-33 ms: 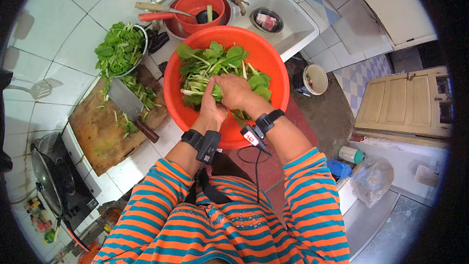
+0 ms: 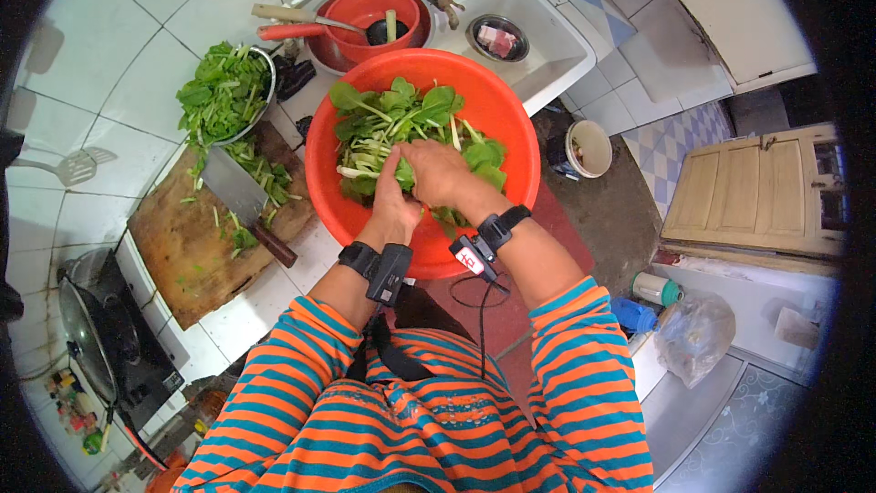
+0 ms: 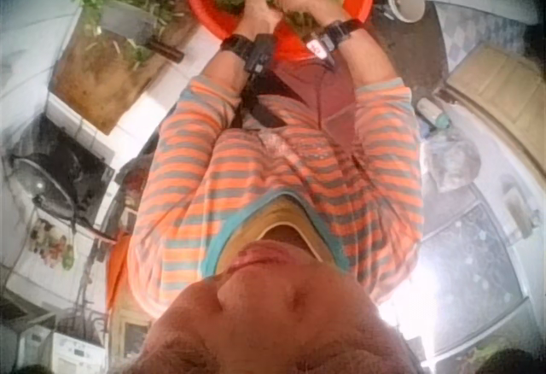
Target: The person gathers leafy greens from a red basin, places them on a wooden cutting board, and chops them with a cleaver. They then fill a red ladle with water from the sink and pour it into a metal pot on a countertop. Finally, they plug in the pot and open a steamer to reveal eggs inside.
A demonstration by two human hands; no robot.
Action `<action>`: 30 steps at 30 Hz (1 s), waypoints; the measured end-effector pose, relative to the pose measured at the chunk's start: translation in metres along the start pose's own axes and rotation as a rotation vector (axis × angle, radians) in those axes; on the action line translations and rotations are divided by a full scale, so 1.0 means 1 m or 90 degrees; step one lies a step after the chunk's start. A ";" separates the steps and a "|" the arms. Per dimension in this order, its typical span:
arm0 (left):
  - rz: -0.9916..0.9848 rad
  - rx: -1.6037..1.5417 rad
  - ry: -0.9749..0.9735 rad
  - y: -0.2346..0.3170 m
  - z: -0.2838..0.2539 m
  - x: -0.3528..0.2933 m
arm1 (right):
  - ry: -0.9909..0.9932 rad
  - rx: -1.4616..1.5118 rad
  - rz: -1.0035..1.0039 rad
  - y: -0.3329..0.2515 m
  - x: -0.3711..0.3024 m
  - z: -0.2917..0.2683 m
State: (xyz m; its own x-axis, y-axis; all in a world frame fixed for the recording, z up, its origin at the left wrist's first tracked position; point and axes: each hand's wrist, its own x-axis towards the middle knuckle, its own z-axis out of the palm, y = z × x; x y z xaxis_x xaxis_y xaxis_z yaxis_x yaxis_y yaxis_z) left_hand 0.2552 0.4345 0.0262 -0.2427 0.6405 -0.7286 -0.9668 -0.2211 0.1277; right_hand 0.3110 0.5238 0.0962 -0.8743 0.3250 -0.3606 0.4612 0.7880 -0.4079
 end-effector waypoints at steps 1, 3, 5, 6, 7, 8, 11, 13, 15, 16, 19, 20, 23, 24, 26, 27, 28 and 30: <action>0.021 0.009 -0.008 0.000 -0.005 0.007 | -0.001 0.024 -0.017 -0.001 -0.004 -0.003; 0.046 0.030 0.042 -0.002 -0.011 0.019 | -0.028 0.056 -0.027 -0.001 -0.008 -0.013; 0.055 0.059 0.172 -0.002 -0.012 0.024 | -0.089 0.062 0.001 0.000 -0.006 -0.026; 0.043 0.101 0.242 0.000 -0.009 0.026 | -0.146 0.004 0.008 0.005 -0.001 -0.036; 0.043 0.085 0.203 -0.001 -0.007 0.025 | -0.112 -0.016 0.041 0.005 0.010 -0.040; 0.041 0.070 0.165 -0.002 -0.004 0.022 | -0.067 -0.031 0.055 0.007 0.022 -0.043; 0.060 0.035 0.168 -0.004 0.004 0.011 | 0.115 -0.073 -0.094 0.017 0.063 -0.037; 0.120 0.059 0.226 -0.005 0.008 0.005 | 0.169 -0.111 -0.151 0.023 0.079 -0.021; 0.105 0.065 0.246 -0.003 0.008 0.003 | 0.141 -0.167 -0.101 0.030 0.091 -0.005; 0.093 0.062 0.234 -0.002 0.008 0.004 | 0.091 -0.129 -0.059 0.035 0.096 0.000; 0.058 0.065 0.242 -0.002 0.005 0.010 | -0.031 -0.049 0.049 0.053 0.102 -0.002; 0.043 0.068 0.252 -0.002 0.003 0.012 | -0.053 -0.041 0.067 0.059 0.102 -0.004; 0.043 0.019 0.172 -0.005 -0.001 0.013 | -0.076 0.008 0.111 0.069 0.099 -0.010; 0.040 0.021 0.163 -0.005 -0.002 0.012 | -0.071 0.005 0.097 0.071 0.097 -0.011; 0.033 0.025 0.149 -0.004 -0.002 0.008 | -0.064 0.036 0.085 0.073 0.093 -0.012; 0.026 0.032 0.136 -0.002 0.000 0.005 | -0.062 0.071 0.088 0.073 0.091 -0.013; 0.020 0.036 0.123 0.000 0.001 0.002 | -0.060 0.099 0.101 0.074 0.089 -0.014; 0.010 0.075 0.118 0.003 0.005 -0.005 | 0.015 0.178 0.095 0.077 0.087 -0.018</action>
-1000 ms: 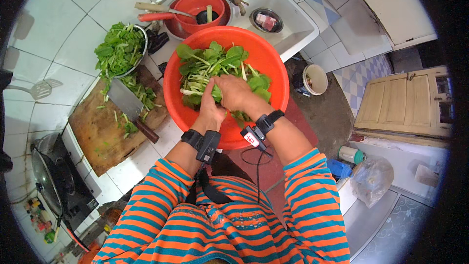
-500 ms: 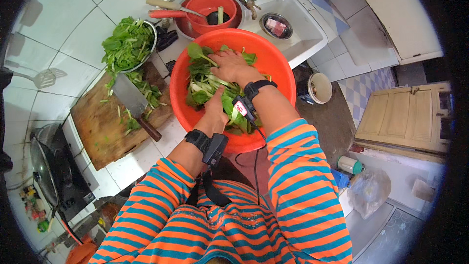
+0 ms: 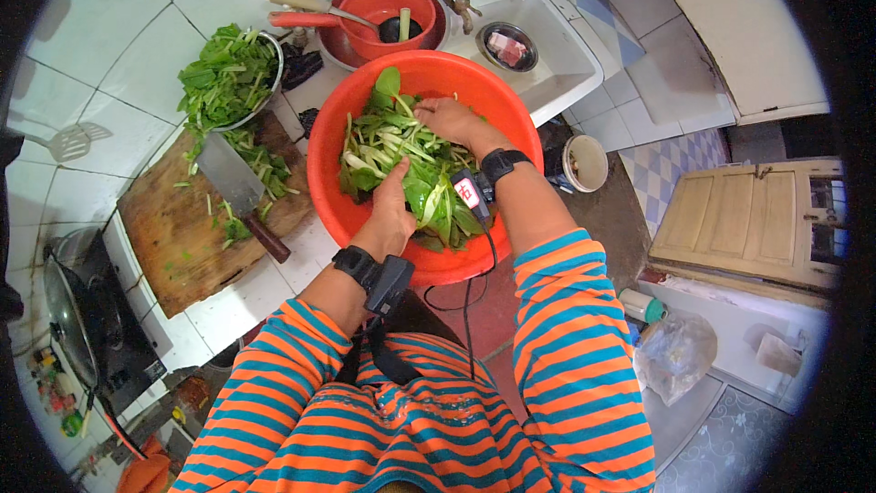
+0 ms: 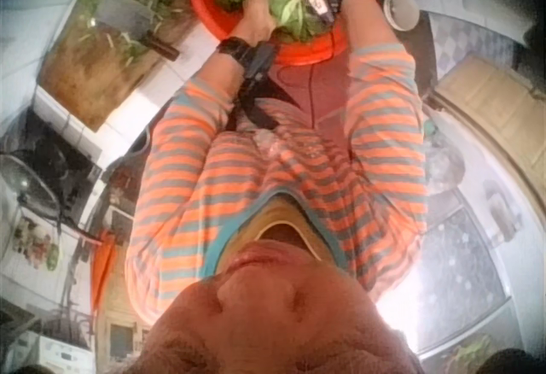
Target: The person gathers leafy greens from a red basin, places them on a wooden cutting board, and chops them with a cleaver. They then fill a red ladle with water from the sink and pour it into a metal pot on a countertop. Finally, they plug in the pot and open a steamer to reveal eggs inside.
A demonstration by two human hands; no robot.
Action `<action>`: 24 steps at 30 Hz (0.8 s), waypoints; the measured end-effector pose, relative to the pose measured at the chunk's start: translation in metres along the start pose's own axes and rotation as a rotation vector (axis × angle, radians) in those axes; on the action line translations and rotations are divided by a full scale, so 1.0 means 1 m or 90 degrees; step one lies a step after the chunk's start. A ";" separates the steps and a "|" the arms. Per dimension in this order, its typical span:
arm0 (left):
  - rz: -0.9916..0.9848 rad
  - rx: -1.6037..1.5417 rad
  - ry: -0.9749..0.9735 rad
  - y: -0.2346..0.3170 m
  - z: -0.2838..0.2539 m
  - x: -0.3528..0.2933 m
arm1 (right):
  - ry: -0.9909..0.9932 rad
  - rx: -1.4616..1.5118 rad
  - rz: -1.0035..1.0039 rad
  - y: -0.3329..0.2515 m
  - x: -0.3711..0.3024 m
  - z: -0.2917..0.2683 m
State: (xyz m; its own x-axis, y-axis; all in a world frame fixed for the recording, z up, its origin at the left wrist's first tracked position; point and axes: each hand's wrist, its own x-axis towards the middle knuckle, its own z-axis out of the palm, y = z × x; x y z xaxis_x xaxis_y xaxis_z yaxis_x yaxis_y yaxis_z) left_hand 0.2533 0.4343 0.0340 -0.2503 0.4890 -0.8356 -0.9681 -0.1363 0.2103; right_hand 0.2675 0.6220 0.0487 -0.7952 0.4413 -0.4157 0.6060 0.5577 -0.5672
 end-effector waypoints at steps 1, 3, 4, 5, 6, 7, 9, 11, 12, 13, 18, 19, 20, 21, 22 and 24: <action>0.001 0.034 0.007 0.001 0.001 -0.004 | 0.027 0.033 0.006 0.001 0.000 -0.002; 0.005 0.065 0.027 0.002 0.003 -0.011 | 0.047 -0.092 0.041 0.004 0.000 -0.006; 0.007 0.061 0.039 0.001 0.003 -0.014 | 0.071 -0.148 0.027 0.005 0.000 -0.006; 0.023 0.053 0.050 0.001 0.003 -0.015 | 0.090 -0.216 0.024 0.005 0.001 -0.005; 0.024 0.022 0.017 0.001 0.003 -0.015 | 0.048 -0.108 0.040 0.003 0.002 -0.002; 0.039 -0.015 -0.016 0.000 0.004 -0.013 | -0.002 -0.013 0.067 0.001 0.004 0.002; 0.050 -0.068 -0.051 -0.001 0.005 -0.007 | -0.068 0.094 0.090 -0.007 0.006 0.013; 0.031 -0.098 -0.041 0.000 0.010 0.004 | -0.102 0.119 0.109 -0.016 0.004 0.021; 0.020 -0.098 -0.061 0.001 0.012 0.008 | -0.099 0.262 0.068 -0.020 0.000 0.023; 0.015 -0.110 -0.087 0.001 0.013 0.010 | -0.138 0.293 0.075 -0.023 -0.004 0.023; -0.012 -0.106 -0.200 0.009 0.013 0.005 | -0.187 0.409 0.136 -0.038 -0.027 0.003; -0.012 -0.091 -0.228 0.011 0.013 0.002 | -0.180 0.424 0.159 -0.040 -0.031 0.000; -0.025 -0.079 -0.250 0.015 0.013 -0.002 | -0.164 0.429 0.147 -0.040 -0.037 -0.004; -0.016 -0.046 -0.250 0.016 0.016 -0.006 | -0.147 0.422 0.106 -0.039 -0.044 -0.008; -0.005 -0.012 -0.243 0.017 0.018 -0.011 | -0.118 0.407 0.092 -0.038 -0.051 -0.011; 0.021 0.052 -0.241 0.018 0.023 -0.022 | -0.060 0.423 0.067 -0.034 -0.065 -0.012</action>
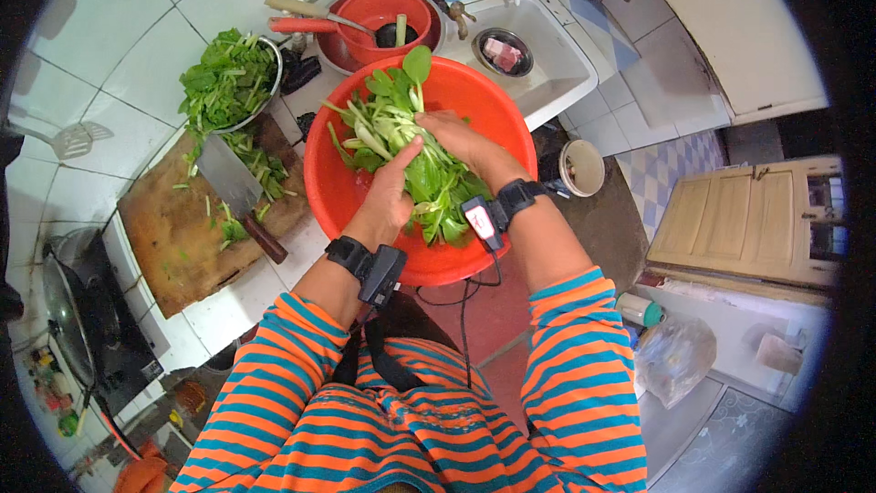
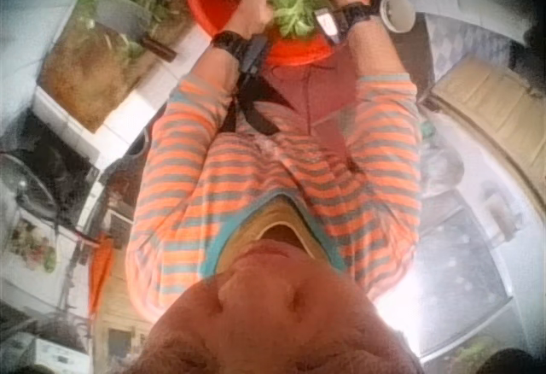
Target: The person gathers leafy greens from a red basin, places them on a wooden cutting board, and chops them with a cleaver. They then fill a red ladle with water from the sink and pour it into a metal pot on a countertop. Finally, they plug in the pot and open a steamer to reveal eggs inside.
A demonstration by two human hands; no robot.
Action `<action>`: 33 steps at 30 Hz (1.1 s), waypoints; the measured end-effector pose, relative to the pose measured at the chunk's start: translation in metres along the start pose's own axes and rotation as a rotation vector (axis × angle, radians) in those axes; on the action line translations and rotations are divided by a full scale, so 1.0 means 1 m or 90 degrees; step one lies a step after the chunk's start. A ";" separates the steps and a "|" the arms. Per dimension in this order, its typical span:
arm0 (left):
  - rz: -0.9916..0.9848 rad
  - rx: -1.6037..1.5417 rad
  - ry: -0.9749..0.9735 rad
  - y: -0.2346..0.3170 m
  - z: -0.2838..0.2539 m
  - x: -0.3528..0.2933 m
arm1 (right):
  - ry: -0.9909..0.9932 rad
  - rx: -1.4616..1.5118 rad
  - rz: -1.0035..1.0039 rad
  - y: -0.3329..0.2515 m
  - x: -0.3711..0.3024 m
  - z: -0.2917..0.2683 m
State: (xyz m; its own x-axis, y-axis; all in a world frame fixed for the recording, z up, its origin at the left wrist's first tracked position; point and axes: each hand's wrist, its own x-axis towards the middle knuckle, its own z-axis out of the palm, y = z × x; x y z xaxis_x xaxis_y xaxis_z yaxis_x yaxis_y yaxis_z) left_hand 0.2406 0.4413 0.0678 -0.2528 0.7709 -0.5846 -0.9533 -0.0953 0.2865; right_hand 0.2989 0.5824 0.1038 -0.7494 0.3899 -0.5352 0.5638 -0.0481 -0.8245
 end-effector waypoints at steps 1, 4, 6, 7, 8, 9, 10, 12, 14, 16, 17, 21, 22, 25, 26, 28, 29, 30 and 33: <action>0.027 0.038 -0.004 0.000 0.005 -0.004 | 0.024 0.032 -0.021 0.004 -0.009 0.000; 0.102 0.161 -0.031 -0.001 0.022 -0.020 | 0.096 0.110 -0.070 0.015 -0.028 0.002; 0.099 0.271 -0.048 -0.001 0.031 -0.028 | 0.138 0.165 -0.081 0.018 -0.043 0.004; 0.106 0.320 -0.064 0.000 0.034 -0.032 | 0.133 0.157 -0.165 0.019 -0.052 0.005; 0.152 0.379 -0.108 -0.001 0.039 -0.036 | 0.143 0.159 -0.214 0.018 -0.062 0.006; 0.179 0.412 -0.131 -0.001 0.043 -0.039 | 0.146 0.159 -0.282 0.016 -0.072 0.007; 0.213 0.440 -0.155 -0.001 0.048 -0.042 | 0.200 0.117 -0.336 0.013 -0.080 0.010; 0.254 0.486 -0.185 -0.001 0.059 -0.047 | 0.235 0.124 -0.346 0.003 -0.092 0.009; 0.259 0.537 -0.197 0.005 0.068 -0.053 | 0.228 0.120 -0.320 -0.006 -0.102 0.004; 0.297 0.635 -0.185 0.013 0.079 -0.055 | 0.251 0.112 -0.296 -0.014 -0.112 0.003; 0.335 0.656 -0.216 0.018 0.083 -0.057 | 0.260 0.108 -0.298 -0.017 -0.115 0.004; 0.442 0.724 -0.284 0.034 0.103 -0.064 | 0.297 0.209 -0.405 -0.040 -0.113 0.011; 0.450 0.732 -0.313 0.039 0.108 -0.067 | 0.264 0.228 -0.482 -0.044 -0.115 0.012; 0.433 0.761 -0.330 0.048 0.115 -0.079 | 0.303 0.157 -0.521 -0.060 -0.117 0.014; 0.423 0.773 -0.315 0.051 0.115 -0.084 | 0.264 0.185 -0.543 -0.063 -0.122 0.014; 0.467 0.796 -0.336 0.055 0.116 -0.087 | 0.286 0.184 -0.540 -0.068 -0.125 0.016; 0.469 0.818 -0.323 0.058 0.113 -0.088 | 0.287 0.179 -0.587 -0.069 -0.126 0.019; 0.473 0.841 -0.313 0.060 0.111 -0.088 | 0.298 0.153 -0.543 -0.070 -0.125 0.020; 0.458 0.843 -0.275 0.067 0.099 -0.086 | 0.303 0.155 -0.637 -0.070 -0.116 0.031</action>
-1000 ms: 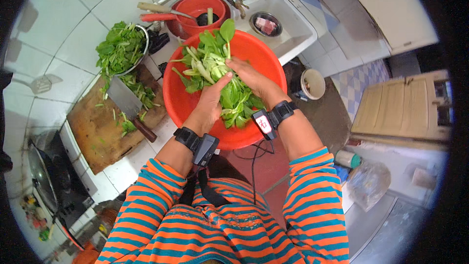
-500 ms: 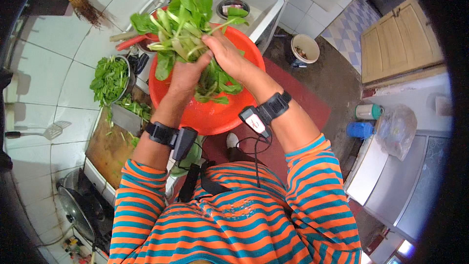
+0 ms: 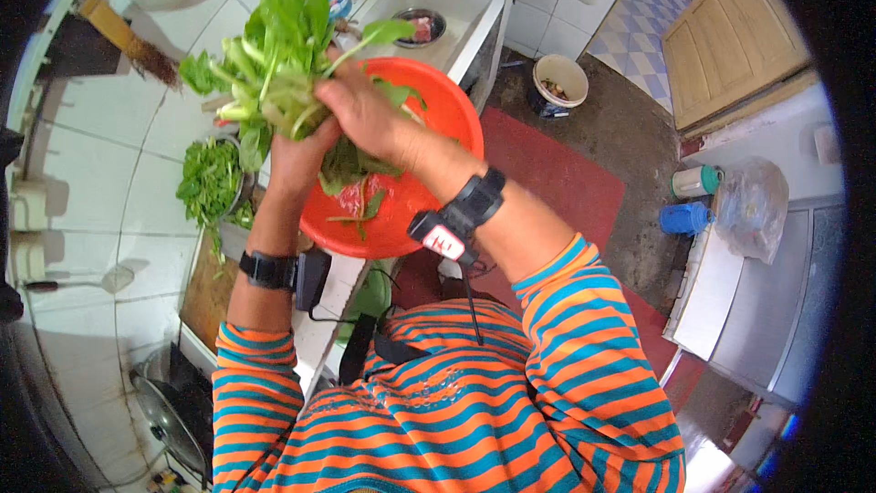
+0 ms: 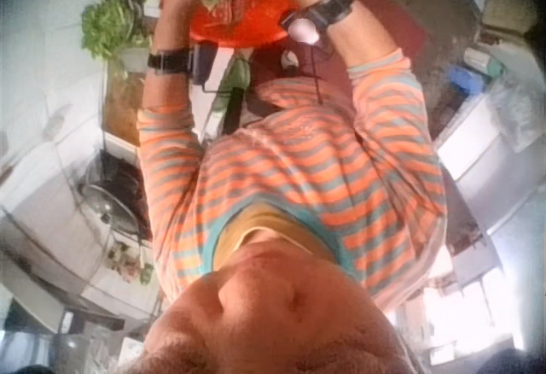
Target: The person gathers leafy greens from a red basin, places them on a wooden cutting board, and chops them with a cleaver. They then fill a red ladle with water from the sink and pour it into a metal pot on a countertop. Finally, they plug in the pot and open a steamer to reveal eggs inside.
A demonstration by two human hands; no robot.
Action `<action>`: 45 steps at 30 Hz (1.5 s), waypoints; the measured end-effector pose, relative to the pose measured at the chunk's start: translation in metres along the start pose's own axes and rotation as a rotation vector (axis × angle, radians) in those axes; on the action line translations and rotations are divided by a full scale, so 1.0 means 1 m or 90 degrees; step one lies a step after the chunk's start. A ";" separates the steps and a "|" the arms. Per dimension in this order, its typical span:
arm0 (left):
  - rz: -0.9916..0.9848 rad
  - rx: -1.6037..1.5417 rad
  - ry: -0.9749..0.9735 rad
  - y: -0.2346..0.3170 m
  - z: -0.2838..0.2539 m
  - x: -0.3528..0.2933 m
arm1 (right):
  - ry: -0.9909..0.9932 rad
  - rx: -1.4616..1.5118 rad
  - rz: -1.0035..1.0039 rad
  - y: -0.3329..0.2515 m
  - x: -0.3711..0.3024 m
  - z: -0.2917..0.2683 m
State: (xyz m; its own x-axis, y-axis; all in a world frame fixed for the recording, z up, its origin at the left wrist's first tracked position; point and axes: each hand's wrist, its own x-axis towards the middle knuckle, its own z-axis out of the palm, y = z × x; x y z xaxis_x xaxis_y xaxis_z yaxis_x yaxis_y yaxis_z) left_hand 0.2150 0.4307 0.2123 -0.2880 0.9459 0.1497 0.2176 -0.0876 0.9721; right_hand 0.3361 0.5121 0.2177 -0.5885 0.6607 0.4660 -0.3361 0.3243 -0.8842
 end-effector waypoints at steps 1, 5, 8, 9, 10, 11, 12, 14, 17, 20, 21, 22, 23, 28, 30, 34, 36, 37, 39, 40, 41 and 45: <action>-0.014 0.018 -0.011 -0.004 -0.004 0.000 | 0.028 0.006 0.010 0.004 -0.005 0.007; -0.032 0.084 -0.003 -0.012 -0.017 -0.011 | 0.104 -0.062 -0.017 0.014 -0.016 0.028; -0.011 0.088 0.006 -0.009 -0.022 -0.020 | 0.128 -0.008 -0.014 0.008 -0.020 0.039; -0.025 0.109 0.021 -0.006 -0.024 -0.021 | 0.134 -0.031 -0.044 0.005 -0.019 0.041; 0.003 0.084 0.022 -0.003 -0.025 -0.021 | 0.142 -0.043 -0.058 0.002 -0.017 0.042; 0.010 0.076 0.030 0.001 -0.028 -0.022 | 0.140 -0.054 -0.050 -0.001 -0.018 0.042; 0.033 0.073 0.035 0.004 -0.031 -0.023 | 0.148 -0.071 -0.072 -0.002 -0.019 0.042; 0.042 0.077 0.016 0.007 -0.036 -0.022 | 0.131 -0.121 -0.114 -0.001 -0.022 0.038; -0.028 0.039 0.027 -0.008 -0.019 -0.016 | 0.092 -0.054 0.002 0.012 -0.019 0.033; -0.048 0.099 0.035 -0.026 -0.003 -0.014 | 0.113 0.000 0.047 0.023 -0.021 0.034; 0.035 0.081 0.034 -0.031 -0.002 -0.014 | 0.142 -0.010 0.109 0.025 -0.025 0.034; 0.037 0.094 0.028 -0.034 -0.001 -0.017 | 0.097 -0.079 0.040 0.026 -0.029 0.029; 0.040 0.092 0.022 -0.036 -0.002 -0.018 | 0.046 -0.144 0.033 0.026 -0.033 0.023; 0.067 0.076 0.055 -0.038 0.003 -0.012 | 0.084 -0.101 -0.002 0.028 -0.038 0.019; 0.000 0.006 0.060 -0.040 0.015 -0.009 | 0.120 0.048 0.152 0.030 -0.036 0.023; 0.075 0.054 0.031 -0.040 0.020 -0.006 | 0.098 -0.065 0.128 0.034 -0.033 0.015; 0.007 0.096 -0.015 -0.040 0.020 -0.007 | 0.097 -0.085 0.160 0.032 -0.041 0.011; 0.007 0.042 -0.022 -0.039 0.021 -0.004 | 0.127 -0.070 0.177 0.029 -0.044 0.009; -0.002 -0.071 0.027 -0.041 0.030 -0.004 | 0.172 0.011 0.232 0.026 -0.048 0.010; 0.027 0.051 0.020 -0.043 0.029 -0.004 | 0.183 0.033 0.271 0.026 -0.047 0.010; 0.063 0.043 0.039 -0.046 0.033 -0.002 | 0.185 0.062 0.314 0.026 -0.045 0.010; 0.031 -0.041 0.023 -0.057 0.043 -0.002 | 0.195 0.106 0.229 0.031 -0.042 0.004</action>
State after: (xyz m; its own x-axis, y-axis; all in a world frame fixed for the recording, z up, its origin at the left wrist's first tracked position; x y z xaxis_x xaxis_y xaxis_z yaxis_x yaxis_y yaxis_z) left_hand 0.2435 0.4470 0.1486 -0.3129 0.9280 0.2023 0.1725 -0.1539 0.9729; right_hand 0.3470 0.4915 0.1706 -0.4543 0.8873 0.0796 -0.2787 -0.0566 -0.9587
